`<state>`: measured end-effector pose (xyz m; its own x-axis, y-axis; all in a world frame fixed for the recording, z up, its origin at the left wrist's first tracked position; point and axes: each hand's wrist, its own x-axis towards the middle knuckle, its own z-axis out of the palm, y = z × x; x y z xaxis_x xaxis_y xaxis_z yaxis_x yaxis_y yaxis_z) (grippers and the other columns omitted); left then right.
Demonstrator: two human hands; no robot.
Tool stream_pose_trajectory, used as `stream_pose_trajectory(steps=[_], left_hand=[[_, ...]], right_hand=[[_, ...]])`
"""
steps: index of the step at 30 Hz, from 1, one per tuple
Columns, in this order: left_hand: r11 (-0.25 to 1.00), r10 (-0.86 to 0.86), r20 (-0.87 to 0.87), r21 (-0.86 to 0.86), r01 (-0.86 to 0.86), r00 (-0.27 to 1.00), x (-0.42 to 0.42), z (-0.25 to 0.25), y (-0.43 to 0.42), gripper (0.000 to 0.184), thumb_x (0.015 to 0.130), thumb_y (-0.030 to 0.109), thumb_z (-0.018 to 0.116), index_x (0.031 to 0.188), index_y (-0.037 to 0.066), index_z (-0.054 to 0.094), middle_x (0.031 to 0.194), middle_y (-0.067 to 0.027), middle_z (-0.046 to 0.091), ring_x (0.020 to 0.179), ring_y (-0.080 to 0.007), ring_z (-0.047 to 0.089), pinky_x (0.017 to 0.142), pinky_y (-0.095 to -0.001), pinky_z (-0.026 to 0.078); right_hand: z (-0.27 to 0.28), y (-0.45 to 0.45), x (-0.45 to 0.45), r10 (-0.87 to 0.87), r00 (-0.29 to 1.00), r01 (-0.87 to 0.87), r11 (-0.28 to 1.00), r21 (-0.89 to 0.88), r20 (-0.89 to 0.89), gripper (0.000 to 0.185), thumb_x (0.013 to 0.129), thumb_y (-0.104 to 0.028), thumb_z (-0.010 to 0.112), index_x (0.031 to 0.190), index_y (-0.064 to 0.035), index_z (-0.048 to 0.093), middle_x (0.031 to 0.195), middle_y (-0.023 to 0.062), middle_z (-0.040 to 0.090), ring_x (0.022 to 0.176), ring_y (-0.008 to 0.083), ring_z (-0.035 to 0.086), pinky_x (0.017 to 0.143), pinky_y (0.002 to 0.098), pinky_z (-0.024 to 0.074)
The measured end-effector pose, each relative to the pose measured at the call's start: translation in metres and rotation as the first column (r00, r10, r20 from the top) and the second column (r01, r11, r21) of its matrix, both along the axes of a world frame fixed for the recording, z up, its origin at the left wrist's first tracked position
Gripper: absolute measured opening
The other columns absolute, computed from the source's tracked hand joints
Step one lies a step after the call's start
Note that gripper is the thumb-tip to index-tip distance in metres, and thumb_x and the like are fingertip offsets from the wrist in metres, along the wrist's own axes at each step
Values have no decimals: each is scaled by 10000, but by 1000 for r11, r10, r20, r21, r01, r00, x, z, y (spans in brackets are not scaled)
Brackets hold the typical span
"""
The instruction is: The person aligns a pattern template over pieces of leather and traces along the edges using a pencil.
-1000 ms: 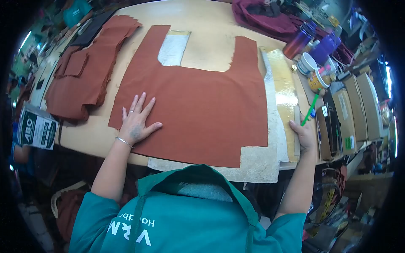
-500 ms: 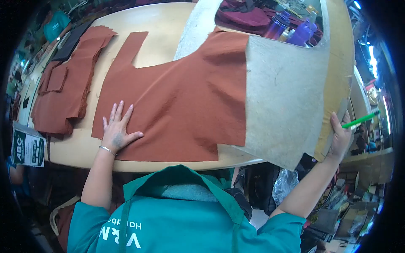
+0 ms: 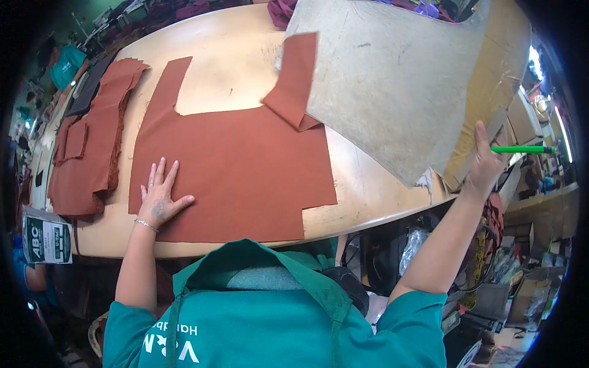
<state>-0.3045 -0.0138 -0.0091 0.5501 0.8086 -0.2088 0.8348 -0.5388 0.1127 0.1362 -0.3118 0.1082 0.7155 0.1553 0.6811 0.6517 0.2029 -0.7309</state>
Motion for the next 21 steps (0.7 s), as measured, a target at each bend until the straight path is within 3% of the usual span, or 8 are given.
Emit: stream_pose_trajectory(steps=[2, 4, 8, 10, 12, 16, 21], left_hand=[[999, -31, 68, 39, 28, 997, 15, -5, 2, 808, 699, 585, 568, 1353, 200, 288, 1444, -91, 129, 1332, -304, 80, 967, -640, 147], [988, -128, 124, 102, 116, 984, 41, -1, 1, 644, 805, 495, 496, 1330, 162, 326, 1434, -105, 158, 1328, -309, 100, 966, -635, 164], [953, -292, 306, 177, 247, 906, 121, 4, 17, 542, 857, 488, 415, 1278, 146, 409, 1395, -110, 265, 1306, -316, 181, 962, -612, 201], [968, -247, 440, 85, 234, 863, 172, 0, 39, 532, 860, 491, 402, 1265, 146, 428, 1384, -107, 290, 1296, -318, 207, 961, -601, 212], [973, -224, 375, 27, 231, 899, 216, 12, 46, 530, 875, 507, 340, 1275, 169, 421, 1398, -79, 268, 1310, -301, 172, 984, -596, 186], [950, -262, 1, -178, 258, 965, 276, 21, 55, 541, 890, 522, 209, 1310, 227, 377, 1434, -6, 188, 1334, -255, 90, 1027, -591, 68], [964, -205, -20, -177, 198, 979, 310, 15, 74, 531, 883, 514, 262, 1339, 247, 320, 1444, 14, 154, 1330, -277, 104, 1023, -596, 69]], right_hand=[[-4, 12, -13, -74, 992, 77, 997, -27, 98, 399, 790, -24, 621, 1162, 44, 493, 1120, 79, 544, 1009, 130, 492, 879, 247, 378], [-11, 13, -10, -114, 991, 118, 991, -60, 67, 393, 790, -20, 620, 1156, 47, 495, 1117, 82, 547, 1004, 131, 498, 872, 243, 384], [-14, 21, -17, -77, 992, 73, 996, 44, 100, 376, 791, -11, 614, 1142, 57, 498, 1116, 89, 548, 989, 141, 511, 862, 248, 392], [-12, 20, -24, -116, 989, 114, 993, 35, 88, 367, 791, -6, 611, 1134, 61, 500, 1116, 93, 547, 993, 146, 511, 861, 250, 394], [-12, 11, -21, -132, 986, 132, 991, 3, 103, 364, 797, 6, 597, 1140, 64, 490, 1133, 101, 536, 1013, 151, 502, 879, 257, 382], [-5, -3, -36, -177, 977, 173, 984, 43, 120, 387, 803, 19, 576, 1170, 60, 462, 1160, 113, 516, 1042, 165, 486, 914, 272, 352], [3, -45, -51, -309, 943, 310, 951, 11, 120, 427, 803, 18, 570, 1204, 53, 428, 1195, 128, 490, 1087, 185, 462, 941, 294, 336]])
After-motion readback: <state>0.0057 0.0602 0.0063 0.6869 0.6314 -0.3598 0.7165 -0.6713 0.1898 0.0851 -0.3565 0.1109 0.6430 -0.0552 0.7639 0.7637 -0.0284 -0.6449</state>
